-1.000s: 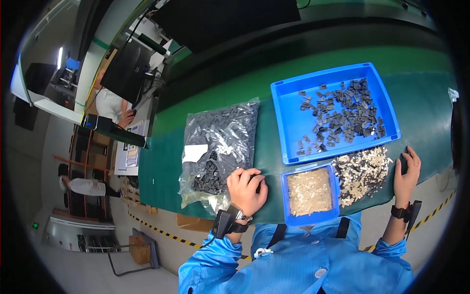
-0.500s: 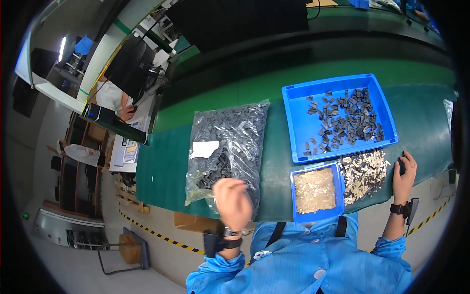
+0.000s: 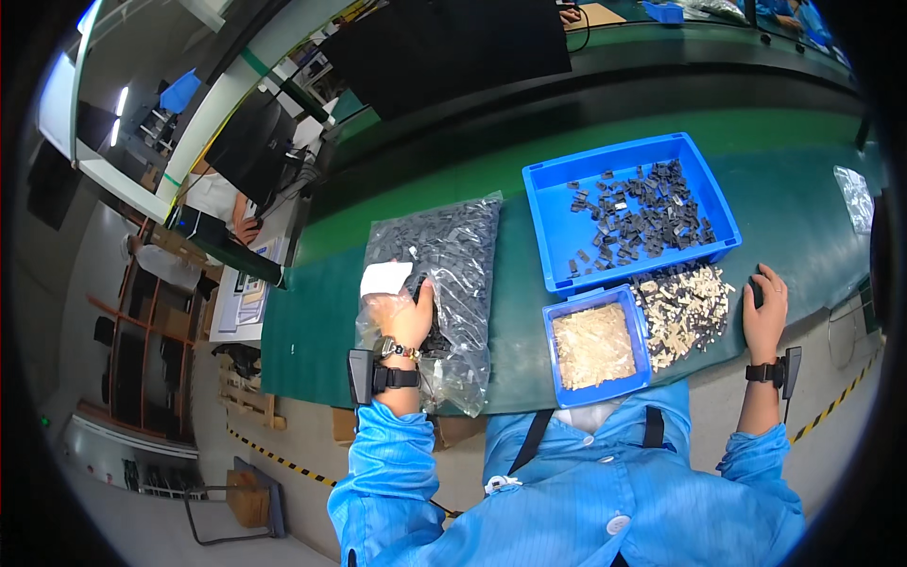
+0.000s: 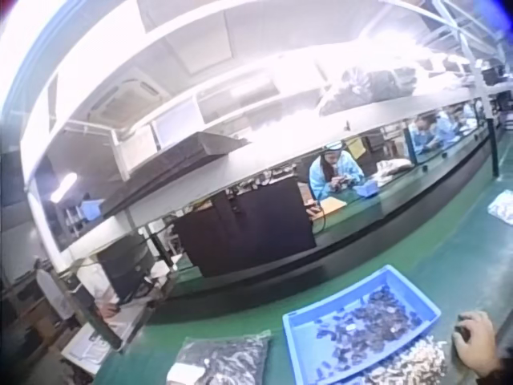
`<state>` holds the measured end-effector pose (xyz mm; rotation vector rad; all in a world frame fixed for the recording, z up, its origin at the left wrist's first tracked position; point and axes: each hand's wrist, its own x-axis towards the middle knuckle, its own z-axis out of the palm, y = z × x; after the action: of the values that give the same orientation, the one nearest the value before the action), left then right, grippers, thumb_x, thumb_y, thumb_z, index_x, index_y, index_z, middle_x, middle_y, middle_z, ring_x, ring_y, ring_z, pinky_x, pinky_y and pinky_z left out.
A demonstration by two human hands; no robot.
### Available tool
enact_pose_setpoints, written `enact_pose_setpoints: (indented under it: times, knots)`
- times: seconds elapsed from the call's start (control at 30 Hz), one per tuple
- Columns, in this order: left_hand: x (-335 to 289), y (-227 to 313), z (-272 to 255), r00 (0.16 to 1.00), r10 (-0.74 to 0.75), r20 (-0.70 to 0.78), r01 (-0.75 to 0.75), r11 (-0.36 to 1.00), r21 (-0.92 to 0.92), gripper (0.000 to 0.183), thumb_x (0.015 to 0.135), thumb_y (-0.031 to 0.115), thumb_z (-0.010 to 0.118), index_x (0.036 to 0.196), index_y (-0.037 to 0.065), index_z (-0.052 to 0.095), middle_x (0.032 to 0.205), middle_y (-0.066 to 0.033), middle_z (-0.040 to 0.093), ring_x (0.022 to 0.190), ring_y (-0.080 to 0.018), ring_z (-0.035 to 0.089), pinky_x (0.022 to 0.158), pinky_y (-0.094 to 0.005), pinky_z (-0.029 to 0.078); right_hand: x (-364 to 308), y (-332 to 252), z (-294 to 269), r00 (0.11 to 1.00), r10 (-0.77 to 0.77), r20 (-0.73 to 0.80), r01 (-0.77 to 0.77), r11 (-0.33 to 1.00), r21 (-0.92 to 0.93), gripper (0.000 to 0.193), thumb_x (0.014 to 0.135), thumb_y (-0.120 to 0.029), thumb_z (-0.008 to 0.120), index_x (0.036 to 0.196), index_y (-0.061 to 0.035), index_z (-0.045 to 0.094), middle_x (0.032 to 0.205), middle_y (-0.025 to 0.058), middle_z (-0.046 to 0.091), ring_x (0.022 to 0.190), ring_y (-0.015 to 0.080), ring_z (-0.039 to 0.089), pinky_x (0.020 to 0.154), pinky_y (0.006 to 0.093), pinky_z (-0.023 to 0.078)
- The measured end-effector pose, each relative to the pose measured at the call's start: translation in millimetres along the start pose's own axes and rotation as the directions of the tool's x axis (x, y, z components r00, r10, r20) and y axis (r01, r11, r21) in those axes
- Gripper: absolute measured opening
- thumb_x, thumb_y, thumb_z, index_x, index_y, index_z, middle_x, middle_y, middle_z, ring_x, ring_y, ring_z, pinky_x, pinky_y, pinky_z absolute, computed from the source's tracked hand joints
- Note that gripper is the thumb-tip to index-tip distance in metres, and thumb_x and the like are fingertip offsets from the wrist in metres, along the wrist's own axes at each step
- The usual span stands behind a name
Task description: Sorting and inspecting small metal and plastic components into plastic bins at a manufacturing workstation.
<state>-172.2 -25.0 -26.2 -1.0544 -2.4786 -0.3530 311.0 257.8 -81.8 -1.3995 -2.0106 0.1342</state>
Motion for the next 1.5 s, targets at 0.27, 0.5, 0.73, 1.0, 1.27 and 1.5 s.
enact_pose_setpoints:
  times: [0.27,0.5,0.73,1.0,1.27,1.5]
  knots:
    - [-23,18,-23,0.964,0.054,0.26,-0.036,0.997,-0.073,0.063,0.085,0.034,0.065,0.134,-0.001,0.047,0.128,-0.0301,0.048,0.12,-0.0475,0.041,0.102,-0.0539,0.033,1,2,0,1.0,-0.013,0.0,0.013,1.0,-0.009,0.02,0.084,-0.01,0.063,0.102,-0.0002,0.063,0.127,0.011,0.059,0.118,0.0314,0.052,0.1,0.0393,0.042]
    - [-37,24,-37,0.954,0.122,0.273,-0.094,0.989,-0.114,0.067,0.084,0.033,0.068,0.136,-0.001,0.044,0.14,-0.0266,0.04,0.127,-0.0456,0.038,0.107,-0.0505,0.031,1,1,0,1.0,-0.021,-0.02,0.021,1.0,-0.012,0.019,0.082,-0.01,0.065,0.099,-0.0013,0.065,0.124,0.0099,0.061,0.117,0.031,0.053,0.099,0.0406,0.042]
    - [-49,31,-51,0.98,0.164,0.114,-0.138,0.969,-0.204,0.043,0.083,0.002,0.06,0.126,-0.001,0.056,0.136,-0.0244,0.049,0.125,-0.0427,0.045,0.107,-0.0468,0.035,-3,-3,-7,0.999,-0.03,-0.044,0.029,0.999,-0.028,0.017,0.08,-0.009,0.066,0.096,-0.0018,0.065,0.121,0.0114,0.062,0.114,0.032,0.054,0.096,0.0411,0.043]
    - [-101,72,-85,0.97,0.072,-0.232,-0.182,0.849,-0.495,0.02,0.082,-0.007,0.055,0.101,-0.006,0.06,0.111,-0.0207,0.06,0.102,-0.0378,0.058,0.09,-0.0435,0.045,-5,8,-5,0.998,0.017,-0.055,0.002,0.943,0.333,0.015,0.081,-0.001,0.064,0.095,-0.0021,0.067,0.107,0.0115,0.067,0.105,0.0281,0.06,0.092,0.0369,0.046]
    - [-149,129,-50,0.973,0.203,-0.109,-0.227,0.765,-0.603,0.019,0.078,-0.003,0.056,0.097,-0.006,0.059,0.115,-0.024,0.058,0.107,-0.0416,0.055,0.093,-0.0487,0.043,-4,-47,-25,0.976,-0.127,0.178,0.057,0.932,0.358,0.014,0.081,0.0,0.062,0.094,0.0006,0.067,0.088,0.0167,0.065,0.084,0.032,0.064,0.075,0.0384,0.051]
    - [-153,140,-13,0.957,0.287,-0.05,-0.277,0.843,-0.462,0.028,0.077,0.017,0.057,0.096,-0.002,0.062,0.118,-0.0219,0.058,0.109,-0.0448,0.053,0.092,-0.0516,0.042,10,-36,-12,0.958,-0.145,0.248,0.12,0.986,0.113,0.014,0.081,-0.006,0.065,0.094,-0.0021,0.07,0.085,0.0146,0.061,0.085,0.0336,0.06,0.078,0.041,0.048]
